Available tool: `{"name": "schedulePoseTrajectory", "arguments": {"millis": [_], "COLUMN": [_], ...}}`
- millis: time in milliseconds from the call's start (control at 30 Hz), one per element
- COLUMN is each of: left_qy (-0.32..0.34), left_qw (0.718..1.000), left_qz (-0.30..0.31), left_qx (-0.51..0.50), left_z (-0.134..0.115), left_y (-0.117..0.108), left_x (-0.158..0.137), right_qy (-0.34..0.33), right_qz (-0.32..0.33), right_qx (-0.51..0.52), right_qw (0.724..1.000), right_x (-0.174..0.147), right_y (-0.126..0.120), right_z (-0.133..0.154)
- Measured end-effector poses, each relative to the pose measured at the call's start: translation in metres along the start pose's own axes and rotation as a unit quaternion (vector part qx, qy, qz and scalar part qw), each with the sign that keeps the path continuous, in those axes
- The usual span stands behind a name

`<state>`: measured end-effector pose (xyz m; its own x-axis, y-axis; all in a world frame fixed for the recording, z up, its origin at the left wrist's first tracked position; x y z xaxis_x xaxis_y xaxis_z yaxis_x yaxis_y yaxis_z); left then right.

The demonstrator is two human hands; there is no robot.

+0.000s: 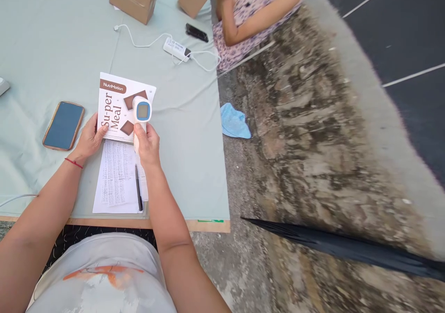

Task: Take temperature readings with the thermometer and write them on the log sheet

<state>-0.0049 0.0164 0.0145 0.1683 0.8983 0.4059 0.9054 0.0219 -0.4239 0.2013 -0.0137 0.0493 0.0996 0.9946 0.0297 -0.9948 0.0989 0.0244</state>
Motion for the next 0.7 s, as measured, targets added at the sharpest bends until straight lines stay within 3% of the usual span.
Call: {"name": "schedulePoseTrajectory", "arguments": {"millis": [400, 533, 700], "left_qy": [0.006, -0.003, -0.015], "left_qw": [1.0, 0.999, 0.996], "left_qz": [0.001, 0.002, 0.008], "left_qx": [-0.022, -0.051, -0.092], "left_z": [-0.004, -0.003, 0.001], "left_y": [-0.001, -0.001, 0.001], "left_x": [0.001, -0.001, -0.004], "right_qy": [0.01, 0.025, 0.021], "right_qz": [-0.014, 0.014, 0.022], "right_qx": [0.022, 0.044, 0.023], "right_qw": [1.0, 0.999, 0.999], "right_x": [-0.003, -0.002, -0.022], "right_y": [0.003, 0.009, 0.003], "right_z": [0.006, 0.01, 0.023]}}
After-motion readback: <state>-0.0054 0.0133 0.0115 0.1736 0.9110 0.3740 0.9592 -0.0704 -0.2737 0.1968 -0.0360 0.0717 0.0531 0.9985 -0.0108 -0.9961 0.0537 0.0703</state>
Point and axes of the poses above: each hand's wrist, its own x-axis towards the middle knuckle, its own y-axis out of the palm, z = x × y, the point moved 3 cm from there along x, towards the middle knuckle, and after that the axes turned 4 degrees about y, right-handed, at the moved point
